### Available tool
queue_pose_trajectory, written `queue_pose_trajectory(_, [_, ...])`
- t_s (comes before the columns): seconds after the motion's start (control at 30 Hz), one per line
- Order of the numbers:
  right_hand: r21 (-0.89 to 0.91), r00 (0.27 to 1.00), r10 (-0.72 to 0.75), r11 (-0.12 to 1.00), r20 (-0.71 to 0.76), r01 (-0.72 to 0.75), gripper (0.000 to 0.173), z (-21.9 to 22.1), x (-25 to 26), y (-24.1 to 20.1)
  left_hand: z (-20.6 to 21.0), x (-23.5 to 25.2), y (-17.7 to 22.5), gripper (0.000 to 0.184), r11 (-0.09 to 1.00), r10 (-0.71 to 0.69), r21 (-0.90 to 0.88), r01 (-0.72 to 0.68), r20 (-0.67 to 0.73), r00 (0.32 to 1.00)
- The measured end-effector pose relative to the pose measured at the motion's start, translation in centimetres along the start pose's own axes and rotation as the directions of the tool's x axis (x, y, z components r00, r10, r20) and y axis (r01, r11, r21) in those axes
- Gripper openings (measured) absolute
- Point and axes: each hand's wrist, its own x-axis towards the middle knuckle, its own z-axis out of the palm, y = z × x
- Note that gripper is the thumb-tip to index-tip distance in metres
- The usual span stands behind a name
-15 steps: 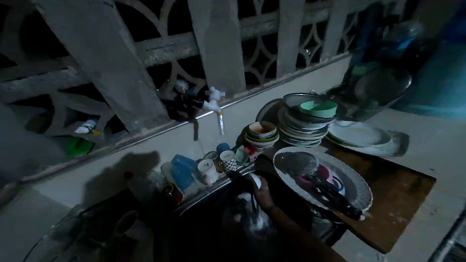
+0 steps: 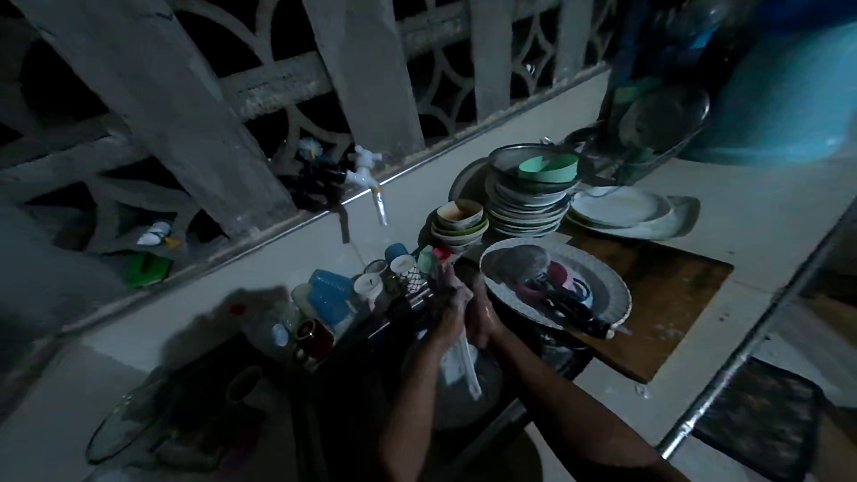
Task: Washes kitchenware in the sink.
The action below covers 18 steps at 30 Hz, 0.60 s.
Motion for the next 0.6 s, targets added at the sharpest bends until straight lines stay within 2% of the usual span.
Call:
queue_pose_trajectory(0.07, [0.003,0.999,0.038,0.999,0.02,-0.038,0.081,-1.4,-0.3,-0.1,-0.7,0.3,0.1,0.067,0.959,0.026,0.275,-0.07,0.16,0.987])
queue_pose_trajectory(0.13, [-0.044,0.995,0.074,0.996,0.06,-0.071,0.08,-2.1,-0.6,-0.1,-1.4,0.8,0.0,0.08,0.857,0.006,0.499,-0.128,0.24,0.971])
queue_pose_trajectory(0.23, [-0.122,0.966,0.139,0.986,0.216,-0.115,0.084,-2.9,-0.6,-0.1,-2.5,1.7,0.9,0.083,0.806,-0.037,0.576,-0.135,0.277,0.96])
queue_pose_trajectory(0.33, [-0.215,0.932,0.219,0.963,0.29,-0.16,0.093,-3.2,-0.1,0.0,-3.2,2.7,1.6,0.063,0.781,-0.098,0.617,-0.096,0.272,0.957])
queue_pose_trajectory(0.4, [-0.259,0.947,0.214,0.954,0.239,-0.15,0.086,-2.6,-0.4,-0.3,-3.5,3.2,1.7,0.05,0.761,-0.11,0.646,-0.068,0.231,0.967])
queue_pose_trajectory(0.47, [-0.323,0.966,0.196,0.937,0.169,-0.134,0.069,-1.8,-0.9,-0.9,-3.8,3.7,1.3,0.045,0.778,-0.13,0.628,0.009,0.147,0.981])
queue_pose_trajectory(0.57, [-0.521,0.96,0.22,0.848,0.172,-0.101,0.03,-2.0,-1.3,-1.2,-4.6,4.0,-0.2,0.045,0.854,-0.133,0.496,0.155,-0.079,0.988])
queue_pose_trajectory(0.6, [-0.566,0.955,0.241,0.818,0.172,-0.105,0.028,-1.9,-1.7,-1.1,-4.8,3.9,-0.9,0.046,0.891,-0.139,0.409,0.198,-0.172,0.975])
